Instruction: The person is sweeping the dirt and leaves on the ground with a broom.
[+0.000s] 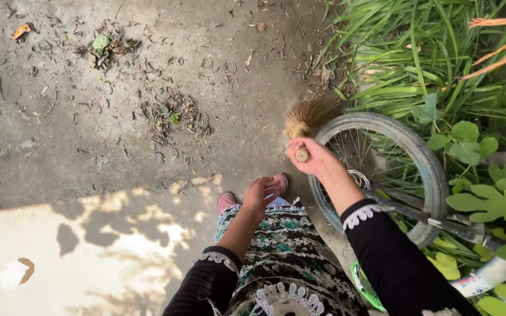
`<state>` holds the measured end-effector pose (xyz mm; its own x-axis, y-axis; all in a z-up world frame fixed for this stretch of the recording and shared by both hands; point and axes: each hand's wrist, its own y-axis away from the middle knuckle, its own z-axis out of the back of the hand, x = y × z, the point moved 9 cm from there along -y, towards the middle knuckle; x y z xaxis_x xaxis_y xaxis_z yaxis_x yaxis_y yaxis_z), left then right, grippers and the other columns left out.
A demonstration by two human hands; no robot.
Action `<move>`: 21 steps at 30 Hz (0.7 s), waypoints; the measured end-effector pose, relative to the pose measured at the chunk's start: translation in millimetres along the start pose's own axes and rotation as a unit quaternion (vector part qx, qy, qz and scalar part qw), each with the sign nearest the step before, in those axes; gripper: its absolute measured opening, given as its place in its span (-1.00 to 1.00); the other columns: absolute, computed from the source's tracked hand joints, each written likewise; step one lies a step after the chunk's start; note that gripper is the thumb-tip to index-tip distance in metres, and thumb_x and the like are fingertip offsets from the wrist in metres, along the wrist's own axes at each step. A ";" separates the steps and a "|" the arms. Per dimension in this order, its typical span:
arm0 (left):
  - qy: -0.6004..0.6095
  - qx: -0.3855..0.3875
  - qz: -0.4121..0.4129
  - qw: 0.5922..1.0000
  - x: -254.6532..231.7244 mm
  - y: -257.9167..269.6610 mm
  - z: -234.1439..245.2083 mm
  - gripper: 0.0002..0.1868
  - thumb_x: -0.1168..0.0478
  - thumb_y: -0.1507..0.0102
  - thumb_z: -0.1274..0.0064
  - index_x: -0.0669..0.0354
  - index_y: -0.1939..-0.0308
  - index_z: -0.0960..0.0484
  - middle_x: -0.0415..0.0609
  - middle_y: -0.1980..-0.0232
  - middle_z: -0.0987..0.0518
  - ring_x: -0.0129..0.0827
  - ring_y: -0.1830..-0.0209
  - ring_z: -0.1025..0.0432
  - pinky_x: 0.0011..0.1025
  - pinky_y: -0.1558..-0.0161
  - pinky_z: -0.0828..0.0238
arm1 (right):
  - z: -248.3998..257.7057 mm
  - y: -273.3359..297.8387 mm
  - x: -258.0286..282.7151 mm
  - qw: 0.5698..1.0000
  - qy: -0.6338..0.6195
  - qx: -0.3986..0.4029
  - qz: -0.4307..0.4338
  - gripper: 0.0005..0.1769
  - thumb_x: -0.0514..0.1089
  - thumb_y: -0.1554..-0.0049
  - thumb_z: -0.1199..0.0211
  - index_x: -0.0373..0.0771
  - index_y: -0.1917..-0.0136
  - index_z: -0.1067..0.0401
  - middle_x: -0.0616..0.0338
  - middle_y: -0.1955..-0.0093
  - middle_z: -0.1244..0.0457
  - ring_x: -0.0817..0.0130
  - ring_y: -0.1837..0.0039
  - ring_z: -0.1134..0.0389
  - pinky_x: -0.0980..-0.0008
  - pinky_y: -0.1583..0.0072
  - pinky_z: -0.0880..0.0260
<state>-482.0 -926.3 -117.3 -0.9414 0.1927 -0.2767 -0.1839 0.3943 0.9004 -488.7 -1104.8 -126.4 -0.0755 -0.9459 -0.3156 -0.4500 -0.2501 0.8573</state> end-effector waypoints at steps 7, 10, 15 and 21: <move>0.078 -0.011 -0.039 0.996 -29.3 0.3 7.3 -0.54 0.09 -0.37 0.18 0.32 -0.26 -0.40 0.11 -0.24 -0.58 -0.21 -0.17 -0.50 -0.27 -0.20 -0.45 | -23.5 43.7 33.5 0.982 0.163 0.087 0.027 -0.76 -0.34 -0.17 -0.20 -0.19 0.17 -0.15 0.41 0.36 -0.11 0.67 0.40 -0.16 0.69 0.35 -0.23; 0.124 -0.011 -0.027 0.992 -22.1 -23.0 11.7 -0.51 0.07 -0.37 0.19 0.31 -0.29 -0.38 0.10 -0.26 -0.57 -0.18 -0.21 -0.48 -0.24 -0.22 -0.43 | 28.7 82.6 37.6 0.981 0.149 0.063 0.104 -0.79 -0.31 -0.18 -0.19 -0.20 0.14 -0.15 0.41 0.35 -0.12 0.72 0.41 -0.12 0.72 0.39 -0.15; 0.132 0.005 -0.013 0.991 -34.6 -37.5 -1.1 -0.53 0.07 -0.37 0.17 0.32 -0.26 -0.40 0.11 -0.25 -0.57 -0.16 -0.20 -0.48 -0.22 -0.22 -0.42 | 119.9 148.3 17.0 0.971 0.180 0.002 0.154 -0.86 -0.28 -0.15 -0.17 -0.17 0.09 -0.22 0.46 0.39 -0.08 0.77 0.45 -0.06 0.73 0.48 -0.06; 0.089 -0.006 0.014 0.996 -69.4 -81.6 -22.5 -0.61 0.11 -0.34 0.14 0.27 -0.16 -0.48 0.04 -0.14 -0.63 -0.21 -0.13 -0.52 -0.26 -0.15 -0.45 | 141.8 85.6 61.0 0.972 0.136 -0.117 0.153 -0.76 -0.27 -0.22 -0.19 -0.15 0.16 -0.14 0.41 0.40 -0.12 0.67 0.43 -0.11 0.71 0.39 -0.16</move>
<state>-408.0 -992.0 -164.1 -0.9812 0.0404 -0.1886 -0.1595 0.3798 0.9112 -658.0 -1154.6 -129.9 0.0785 -0.9950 0.0617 -0.2259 0.0425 0.9732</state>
